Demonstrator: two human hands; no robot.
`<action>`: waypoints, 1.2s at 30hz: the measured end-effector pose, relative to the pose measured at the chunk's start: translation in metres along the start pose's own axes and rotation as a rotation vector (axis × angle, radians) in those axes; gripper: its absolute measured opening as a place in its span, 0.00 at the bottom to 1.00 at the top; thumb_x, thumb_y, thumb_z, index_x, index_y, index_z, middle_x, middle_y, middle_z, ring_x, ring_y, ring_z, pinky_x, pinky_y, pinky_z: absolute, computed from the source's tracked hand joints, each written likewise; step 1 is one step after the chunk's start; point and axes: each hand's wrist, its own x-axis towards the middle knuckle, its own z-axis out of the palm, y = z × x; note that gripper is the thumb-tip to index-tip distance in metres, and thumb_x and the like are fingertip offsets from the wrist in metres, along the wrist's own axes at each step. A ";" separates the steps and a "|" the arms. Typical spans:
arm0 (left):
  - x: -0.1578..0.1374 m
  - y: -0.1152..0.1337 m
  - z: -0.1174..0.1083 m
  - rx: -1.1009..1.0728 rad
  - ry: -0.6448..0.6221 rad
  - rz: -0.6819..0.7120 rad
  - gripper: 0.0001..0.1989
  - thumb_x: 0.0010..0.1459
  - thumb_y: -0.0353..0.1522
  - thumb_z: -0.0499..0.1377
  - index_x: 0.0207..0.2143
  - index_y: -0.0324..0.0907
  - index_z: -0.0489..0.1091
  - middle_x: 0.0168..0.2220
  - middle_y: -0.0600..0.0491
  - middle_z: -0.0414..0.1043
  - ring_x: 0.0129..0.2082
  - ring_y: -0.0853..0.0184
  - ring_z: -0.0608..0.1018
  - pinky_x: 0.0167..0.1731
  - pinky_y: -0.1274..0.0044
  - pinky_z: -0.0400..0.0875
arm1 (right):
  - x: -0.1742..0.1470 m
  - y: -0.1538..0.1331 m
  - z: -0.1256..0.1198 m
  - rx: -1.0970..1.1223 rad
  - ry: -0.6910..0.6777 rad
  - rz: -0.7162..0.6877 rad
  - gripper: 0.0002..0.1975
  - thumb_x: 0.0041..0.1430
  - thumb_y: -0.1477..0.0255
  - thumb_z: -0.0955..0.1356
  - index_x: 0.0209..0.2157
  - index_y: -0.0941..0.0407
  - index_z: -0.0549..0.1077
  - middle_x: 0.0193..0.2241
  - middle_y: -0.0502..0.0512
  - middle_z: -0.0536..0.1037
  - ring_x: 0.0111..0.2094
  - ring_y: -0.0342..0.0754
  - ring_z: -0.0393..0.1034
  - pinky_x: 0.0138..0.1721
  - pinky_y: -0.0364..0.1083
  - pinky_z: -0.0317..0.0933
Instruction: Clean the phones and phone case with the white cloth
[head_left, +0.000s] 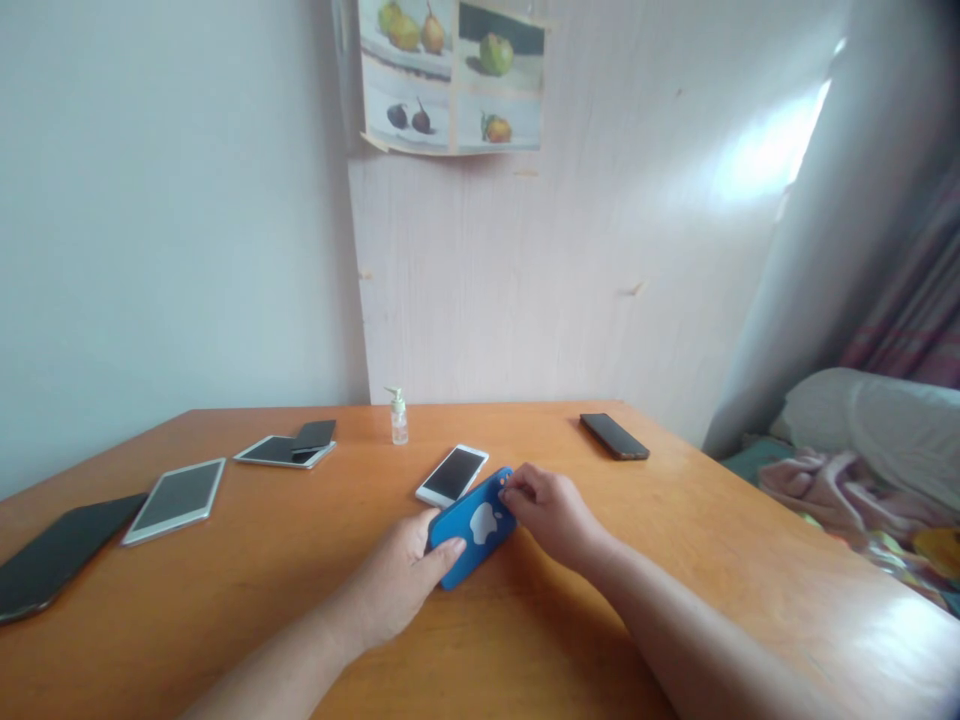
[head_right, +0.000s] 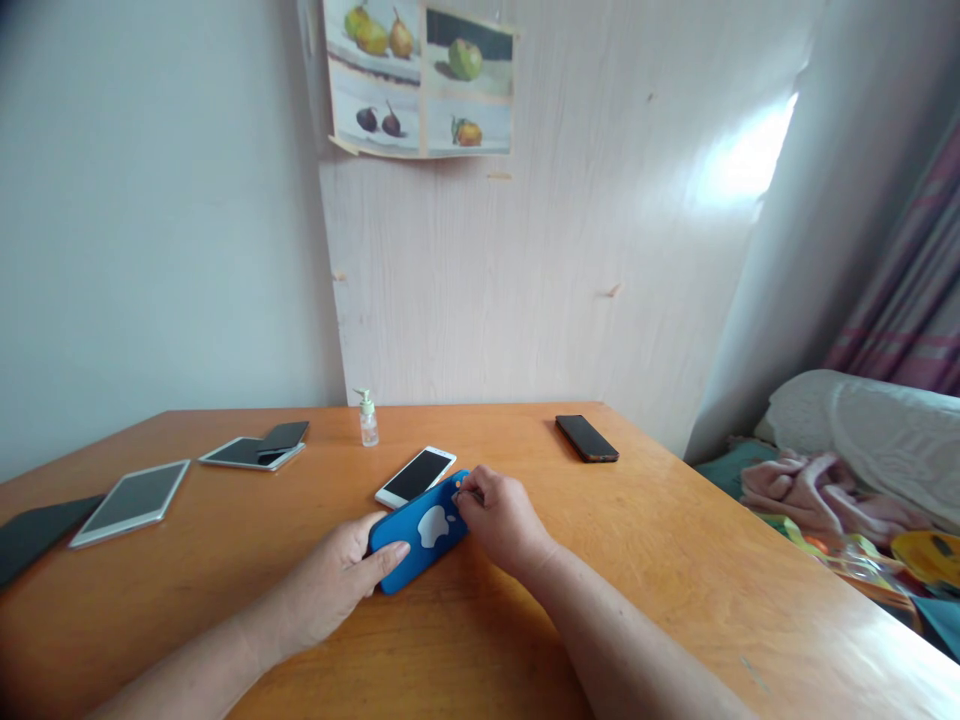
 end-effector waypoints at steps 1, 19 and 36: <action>0.000 0.000 0.000 -0.007 0.000 -0.007 0.17 0.59 0.41 0.56 0.44 0.39 0.71 0.28 0.55 0.70 0.26 0.69 0.67 0.31 0.77 0.64 | 0.002 0.001 -0.003 0.014 0.022 0.036 0.06 0.55 0.70 0.64 0.27 0.56 0.71 0.22 0.49 0.74 0.25 0.43 0.66 0.25 0.41 0.54; 0.003 -0.002 -0.020 -0.018 0.366 0.016 0.21 0.59 0.48 0.55 0.36 0.39 0.69 0.23 0.58 0.64 0.23 0.71 0.64 0.25 0.80 0.60 | -0.033 -0.031 0.019 0.547 -0.468 0.029 0.15 0.60 0.64 0.66 0.45 0.57 0.72 0.26 0.49 0.76 0.26 0.42 0.67 0.28 0.40 0.60; 0.000 -0.011 0.004 0.821 0.288 0.423 0.24 0.58 0.28 0.56 0.56 0.53 0.68 0.45 0.49 0.69 0.44 0.60 0.74 0.47 0.69 0.68 | -0.007 -0.008 0.022 1.157 -0.169 0.473 0.09 0.56 0.67 0.68 0.34 0.59 0.70 0.26 0.55 0.76 0.23 0.43 0.71 0.24 0.40 0.64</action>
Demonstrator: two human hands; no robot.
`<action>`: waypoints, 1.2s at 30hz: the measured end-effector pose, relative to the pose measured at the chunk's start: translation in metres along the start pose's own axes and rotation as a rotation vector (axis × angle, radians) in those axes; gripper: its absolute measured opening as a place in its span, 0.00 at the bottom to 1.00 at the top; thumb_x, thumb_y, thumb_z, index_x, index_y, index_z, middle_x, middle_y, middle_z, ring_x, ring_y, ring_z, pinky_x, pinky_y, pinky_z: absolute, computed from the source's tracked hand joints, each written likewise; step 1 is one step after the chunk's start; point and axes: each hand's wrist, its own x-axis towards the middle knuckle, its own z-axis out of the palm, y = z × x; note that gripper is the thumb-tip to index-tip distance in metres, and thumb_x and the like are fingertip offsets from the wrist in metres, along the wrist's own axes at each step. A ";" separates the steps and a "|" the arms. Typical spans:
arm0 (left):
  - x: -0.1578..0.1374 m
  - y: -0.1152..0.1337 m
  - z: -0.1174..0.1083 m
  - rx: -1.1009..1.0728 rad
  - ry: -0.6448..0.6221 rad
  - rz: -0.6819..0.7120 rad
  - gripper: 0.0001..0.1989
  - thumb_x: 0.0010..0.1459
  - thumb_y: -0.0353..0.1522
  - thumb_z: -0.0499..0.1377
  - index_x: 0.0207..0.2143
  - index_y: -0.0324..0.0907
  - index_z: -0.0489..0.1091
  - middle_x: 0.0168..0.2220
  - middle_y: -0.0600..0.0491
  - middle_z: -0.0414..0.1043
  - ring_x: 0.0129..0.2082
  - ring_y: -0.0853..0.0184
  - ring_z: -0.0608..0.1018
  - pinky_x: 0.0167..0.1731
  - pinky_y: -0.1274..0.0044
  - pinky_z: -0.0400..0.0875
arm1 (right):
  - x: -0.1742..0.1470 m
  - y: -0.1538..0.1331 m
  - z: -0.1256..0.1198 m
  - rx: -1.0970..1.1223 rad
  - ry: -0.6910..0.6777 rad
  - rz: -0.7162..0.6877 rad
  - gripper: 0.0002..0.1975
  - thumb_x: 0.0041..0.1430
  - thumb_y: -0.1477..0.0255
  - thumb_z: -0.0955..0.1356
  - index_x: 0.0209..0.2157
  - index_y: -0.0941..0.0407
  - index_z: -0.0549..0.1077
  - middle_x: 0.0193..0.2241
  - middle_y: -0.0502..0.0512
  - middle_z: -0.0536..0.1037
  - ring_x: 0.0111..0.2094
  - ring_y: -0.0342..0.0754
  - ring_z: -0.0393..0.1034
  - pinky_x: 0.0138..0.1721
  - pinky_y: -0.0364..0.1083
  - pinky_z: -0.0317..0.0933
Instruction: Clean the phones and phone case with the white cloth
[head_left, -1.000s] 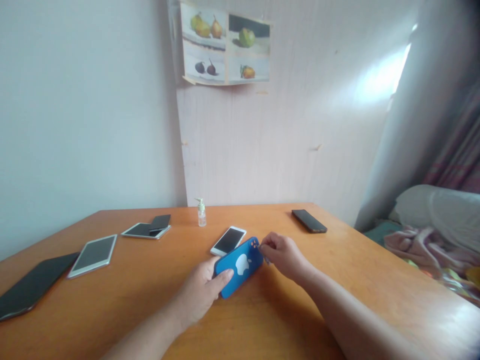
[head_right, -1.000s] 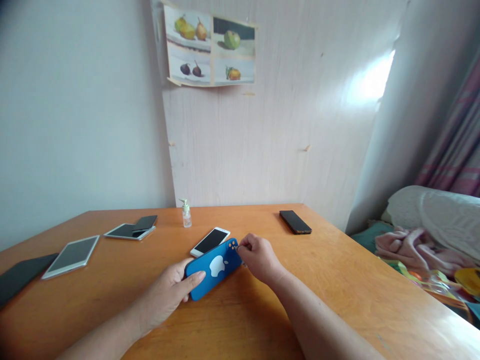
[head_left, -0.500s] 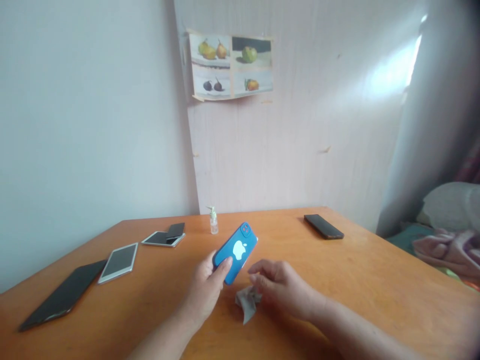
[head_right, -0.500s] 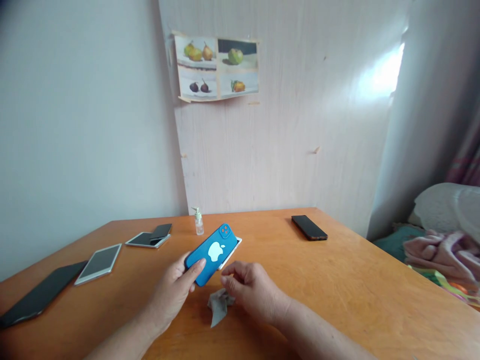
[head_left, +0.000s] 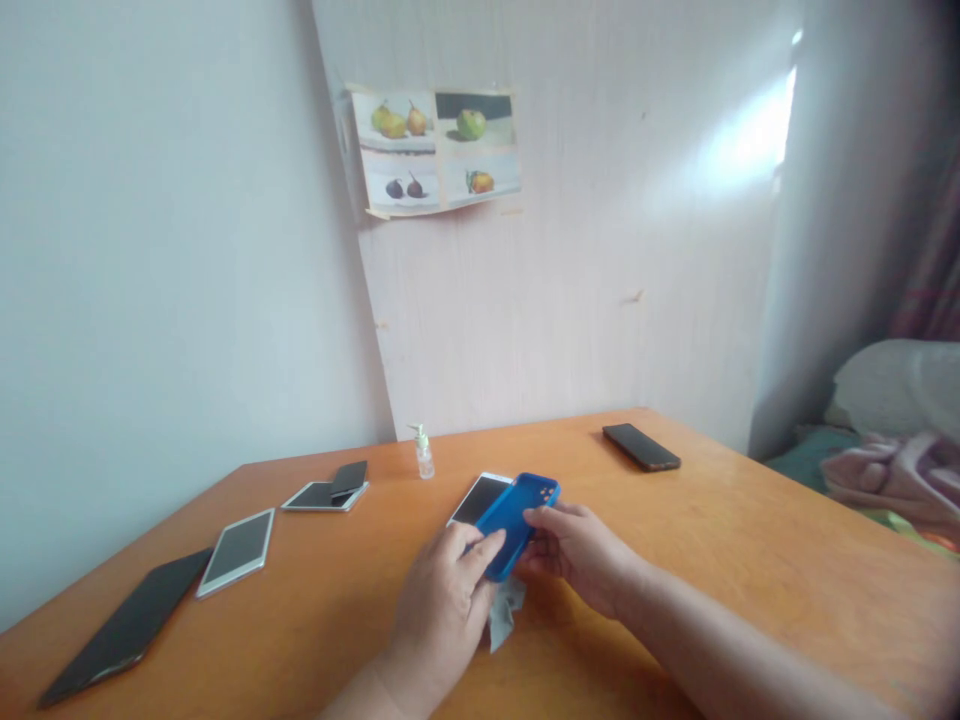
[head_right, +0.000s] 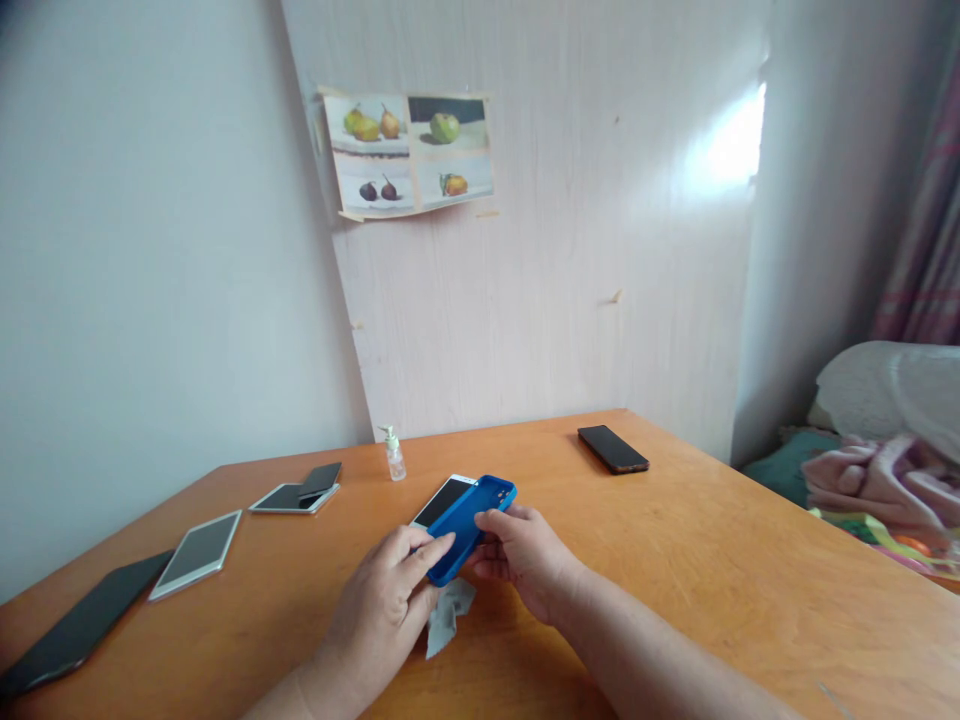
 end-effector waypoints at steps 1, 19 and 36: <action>0.000 0.000 0.001 -0.019 0.013 -0.007 0.24 0.58 0.29 0.57 0.57 0.52 0.66 0.47 0.48 0.69 0.46 0.59 0.73 0.48 0.68 0.68 | 0.004 -0.001 -0.004 -0.011 0.035 -0.005 0.08 0.56 0.68 0.67 0.34 0.59 0.69 0.25 0.55 0.76 0.23 0.43 0.71 0.24 0.41 0.65; -0.002 -0.009 -0.017 0.048 -0.285 -0.146 0.09 0.60 0.32 0.53 0.33 0.46 0.73 0.36 0.53 0.74 0.38 0.63 0.72 0.41 0.72 0.59 | 0.024 -0.026 -0.041 -0.759 0.197 -0.020 0.07 0.49 0.73 0.64 0.20 0.55 0.64 0.09 0.47 0.65 0.11 0.42 0.60 0.13 0.39 0.48; 0.026 -0.049 -0.018 0.073 -0.159 -0.433 0.26 0.55 0.49 0.56 0.50 0.43 0.67 0.51 0.44 0.72 0.51 0.58 0.73 0.46 0.73 0.65 | 0.016 -0.040 -0.050 -1.443 0.364 -0.178 0.21 0.58 0.62 0.63 0.49 0.58 0.72 0.46 0.69 0.77 0.52 0.63 0.69 0.48 0.56 0.61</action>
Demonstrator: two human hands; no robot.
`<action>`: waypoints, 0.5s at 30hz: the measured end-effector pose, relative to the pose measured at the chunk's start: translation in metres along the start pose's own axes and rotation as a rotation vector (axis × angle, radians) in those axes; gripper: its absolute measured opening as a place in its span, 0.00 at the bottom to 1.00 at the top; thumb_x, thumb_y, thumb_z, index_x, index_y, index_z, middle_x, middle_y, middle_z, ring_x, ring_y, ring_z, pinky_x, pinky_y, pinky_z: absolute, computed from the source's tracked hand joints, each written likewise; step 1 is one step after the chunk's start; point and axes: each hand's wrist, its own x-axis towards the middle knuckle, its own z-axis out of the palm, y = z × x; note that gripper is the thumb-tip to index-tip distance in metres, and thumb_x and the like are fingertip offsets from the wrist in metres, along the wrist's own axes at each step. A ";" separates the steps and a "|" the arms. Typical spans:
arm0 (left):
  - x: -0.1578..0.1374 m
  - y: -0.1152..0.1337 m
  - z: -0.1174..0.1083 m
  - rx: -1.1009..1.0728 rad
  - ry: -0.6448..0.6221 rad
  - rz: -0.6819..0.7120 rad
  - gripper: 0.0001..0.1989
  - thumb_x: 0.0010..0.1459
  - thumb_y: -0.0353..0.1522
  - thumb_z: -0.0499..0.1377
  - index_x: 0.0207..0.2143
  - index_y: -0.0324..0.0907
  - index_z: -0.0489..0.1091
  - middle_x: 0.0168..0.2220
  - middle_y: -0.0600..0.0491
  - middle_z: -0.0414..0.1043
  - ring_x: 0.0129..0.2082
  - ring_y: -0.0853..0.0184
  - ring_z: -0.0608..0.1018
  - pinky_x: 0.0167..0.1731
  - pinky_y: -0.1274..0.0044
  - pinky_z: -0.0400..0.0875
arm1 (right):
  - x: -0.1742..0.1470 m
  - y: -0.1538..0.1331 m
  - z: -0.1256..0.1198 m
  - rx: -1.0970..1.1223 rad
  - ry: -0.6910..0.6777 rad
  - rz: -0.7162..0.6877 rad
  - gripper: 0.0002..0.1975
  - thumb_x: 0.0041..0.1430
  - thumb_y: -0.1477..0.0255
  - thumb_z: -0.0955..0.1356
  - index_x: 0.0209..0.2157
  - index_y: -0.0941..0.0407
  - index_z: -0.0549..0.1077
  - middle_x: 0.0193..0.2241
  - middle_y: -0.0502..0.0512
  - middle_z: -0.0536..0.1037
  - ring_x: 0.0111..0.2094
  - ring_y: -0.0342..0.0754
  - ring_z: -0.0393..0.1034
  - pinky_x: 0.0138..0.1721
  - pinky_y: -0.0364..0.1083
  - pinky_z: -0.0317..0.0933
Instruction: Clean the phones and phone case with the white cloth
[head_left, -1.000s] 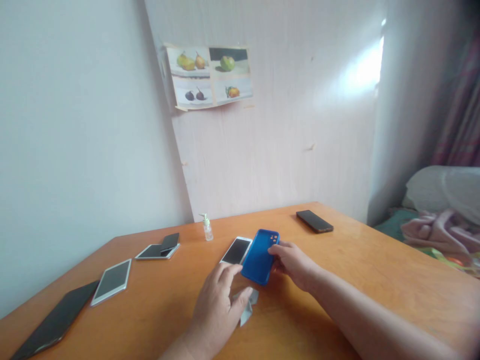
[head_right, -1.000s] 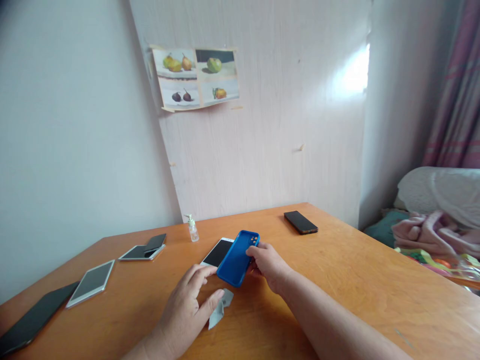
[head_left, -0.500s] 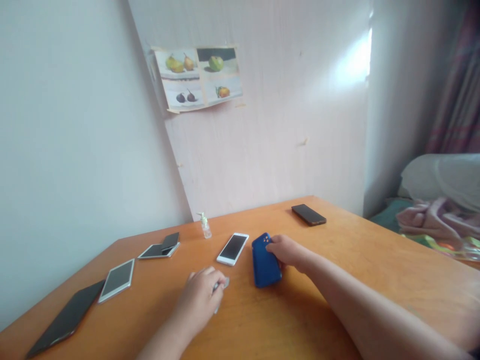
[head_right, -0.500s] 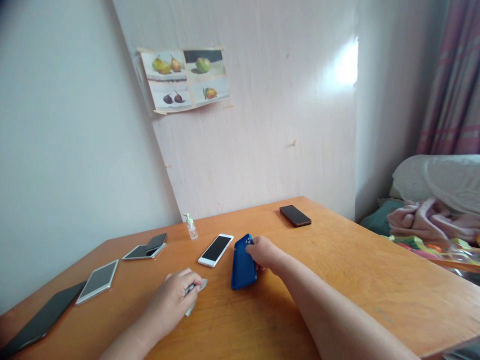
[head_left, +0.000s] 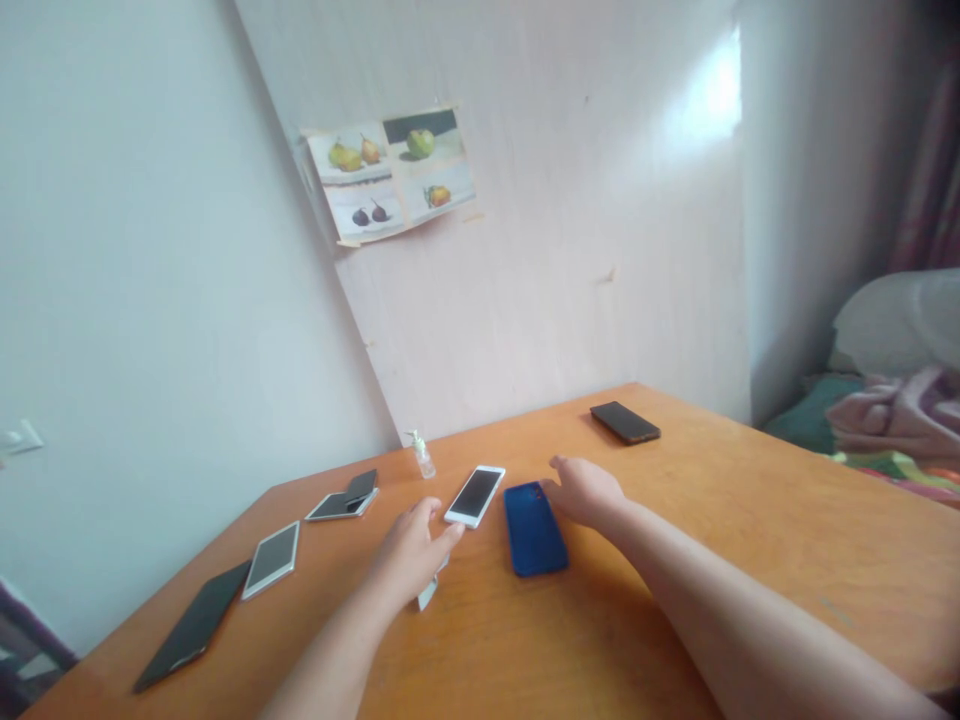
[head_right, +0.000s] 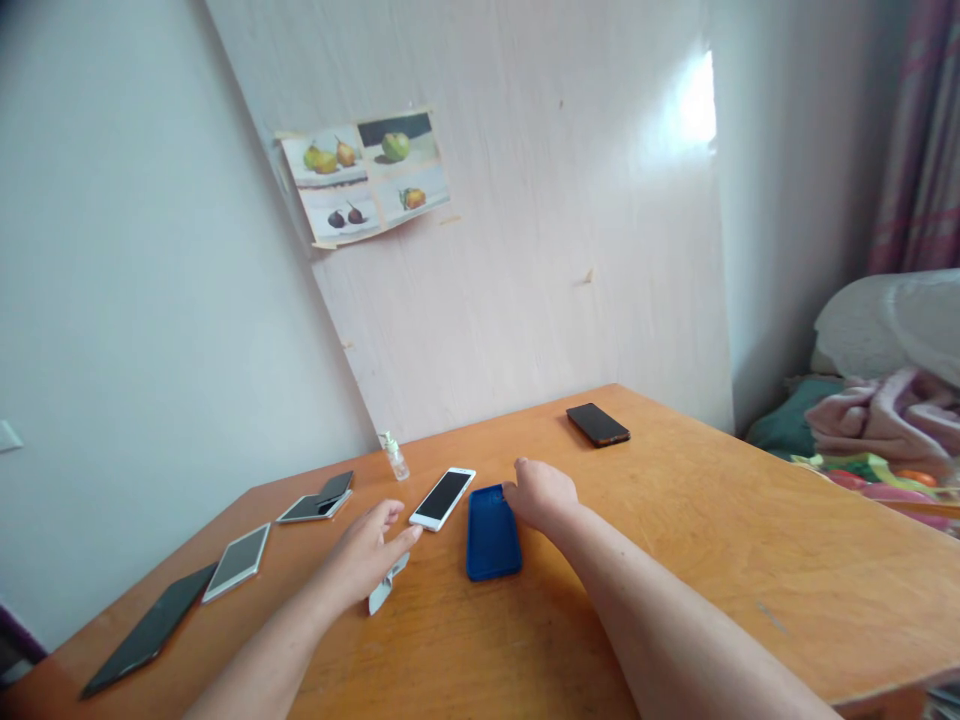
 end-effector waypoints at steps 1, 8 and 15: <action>0.006 0.003 0.002 -0.003 -0.039 -0.035 0.29 0.53 0.51 0.57 0.52 0.42 0.66 0.53 0.43 0.71 0.53 0.57 0.73 0.47 0.73 0.65 | 0.000 0.000 0.001 -0.013 0.003 -0.001 0.21 0.59 0.62 0.63 0.49 0.58 0.72 0.46 0.68 0.77 0.51 0.62 0.70 0.48 0.56 0.61; 0.035 0.025 0.029 0.089 -0.077 -0.138 0.42 0.44 0.54 0.62 0.56 0.38 0.62 0.54 0.37 0.69 0.54 0.50 0.71 0.45 0.72 0.63 | -0.001 -0.002 0.005 -0.071 0.000 -0.015 0.19 0.59 0.62 0.62 0.46 0.56 0.74 0.44 0.65 0.79 0.47 0.59 0.72 0.44 0.52 0.63; 0.045 0.026 0.038 -0.024 -0.024 -0.171 0.22 0.43 0.46 0.66 0.37 0.42 0.69 0.38 0.47 0.76 0.41 0.57 0.76 0.34 0.76 0.60 | -0.002 -0.005 0.003 -0.082 0.015 -0.038 0.19 0.59 0.62 0.62 0.46 0.55 0.75 0.44 0.64 0.79 0.47 0.59 0.72 0.43 0.52 0.63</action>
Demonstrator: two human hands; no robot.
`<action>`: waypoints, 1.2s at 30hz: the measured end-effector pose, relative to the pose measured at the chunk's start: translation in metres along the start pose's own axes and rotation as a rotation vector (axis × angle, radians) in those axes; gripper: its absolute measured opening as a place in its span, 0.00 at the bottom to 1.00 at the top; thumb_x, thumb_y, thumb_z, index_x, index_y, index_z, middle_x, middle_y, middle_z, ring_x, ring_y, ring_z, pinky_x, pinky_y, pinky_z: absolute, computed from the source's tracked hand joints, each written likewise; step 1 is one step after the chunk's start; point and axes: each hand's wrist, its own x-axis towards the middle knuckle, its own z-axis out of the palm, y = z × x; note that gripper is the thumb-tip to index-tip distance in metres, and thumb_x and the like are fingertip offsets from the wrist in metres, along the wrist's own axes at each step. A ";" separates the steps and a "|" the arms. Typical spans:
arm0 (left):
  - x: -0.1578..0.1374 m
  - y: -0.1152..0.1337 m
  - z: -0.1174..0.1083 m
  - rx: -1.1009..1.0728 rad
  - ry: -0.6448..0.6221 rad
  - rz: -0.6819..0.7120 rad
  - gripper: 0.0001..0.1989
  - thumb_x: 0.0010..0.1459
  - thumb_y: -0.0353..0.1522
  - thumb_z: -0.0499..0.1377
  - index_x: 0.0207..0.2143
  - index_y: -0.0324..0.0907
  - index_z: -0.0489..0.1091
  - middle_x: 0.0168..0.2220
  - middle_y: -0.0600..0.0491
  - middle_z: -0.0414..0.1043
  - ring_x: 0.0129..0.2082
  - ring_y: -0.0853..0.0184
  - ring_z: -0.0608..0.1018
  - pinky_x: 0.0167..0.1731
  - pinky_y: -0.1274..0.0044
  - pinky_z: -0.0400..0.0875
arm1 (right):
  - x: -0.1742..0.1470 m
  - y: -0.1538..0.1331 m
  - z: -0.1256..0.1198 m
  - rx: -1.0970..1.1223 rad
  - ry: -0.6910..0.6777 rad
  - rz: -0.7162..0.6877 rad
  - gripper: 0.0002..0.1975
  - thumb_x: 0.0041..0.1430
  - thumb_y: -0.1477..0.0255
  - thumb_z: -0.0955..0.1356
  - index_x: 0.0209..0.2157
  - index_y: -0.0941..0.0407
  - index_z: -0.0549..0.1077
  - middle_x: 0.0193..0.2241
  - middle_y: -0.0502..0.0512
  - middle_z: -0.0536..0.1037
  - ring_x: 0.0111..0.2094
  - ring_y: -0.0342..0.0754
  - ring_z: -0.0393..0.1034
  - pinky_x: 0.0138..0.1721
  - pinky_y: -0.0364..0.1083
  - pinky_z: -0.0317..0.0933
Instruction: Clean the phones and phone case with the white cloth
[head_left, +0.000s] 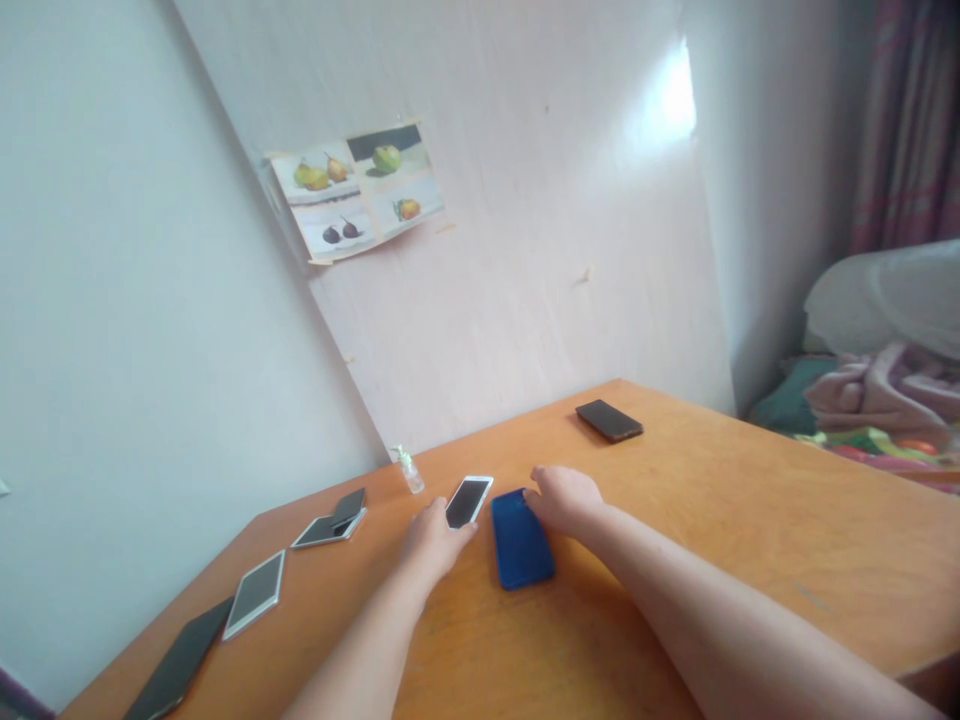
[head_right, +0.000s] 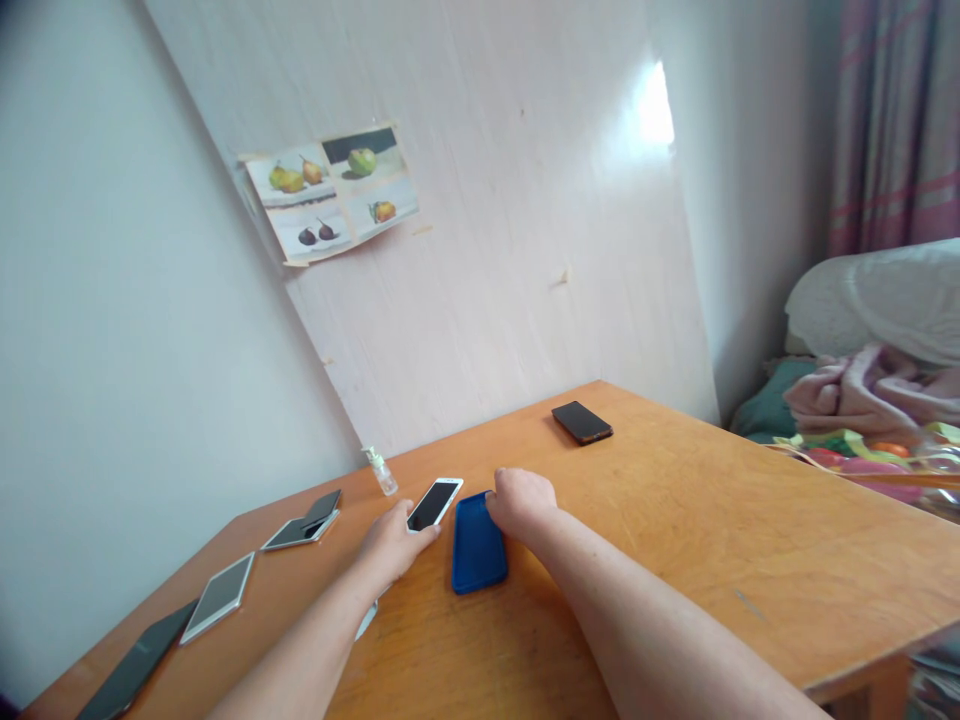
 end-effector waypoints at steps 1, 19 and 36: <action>0.001 0.000 -0.001 -0.041 0.006 -0.015 0.21 0.42 0.45 0.66 0.34 0.43 0.69 0.35 0.49 0.76 0.38 0.58 0.76 0.33 0.76 0.60 | 0.000 0.000 0.000 0.000 0.003 -0.001 0.19 0.59 0.62 0.62 0.45 0.55 0.75 0.44 0.64 0.79 0.47 0.59 0.73 0.43 0.52 0.63; -0.042 0.027 -0.043 -1.554 -0.351 -0.229 0.24 0.56 0.41 0.60 0.52 0.38 0.67 0.40 0.42 0.75 0.32 0.65 0.78 0.28 0.77 0.72 | 0.000 -0.002 -0.003 0.050 0.075 -0.011 0.18 0.60 0.63 0.61 0.47 0.54 0.75 0.42 0.63 0.80 0.47 0.58 0.73 0.43 0.50 0.63; -0.067 0.046 -0.042 -1.505 -0.389 -0.193 0.27 0.57 0.46 0.58 0.54 0.40 0.67 0.46 0.41 0.74 0.38 0.65 0.78 0.35 0.76 0.74 | 0.004 -0.004 -0.010 0.179 0.090 0.034 0.19 0.60 0.64 0.61 0.48 0.53 0.74 0.44 0.61 0.79 0.47 0.57 0.72 0.43 0.49 0.62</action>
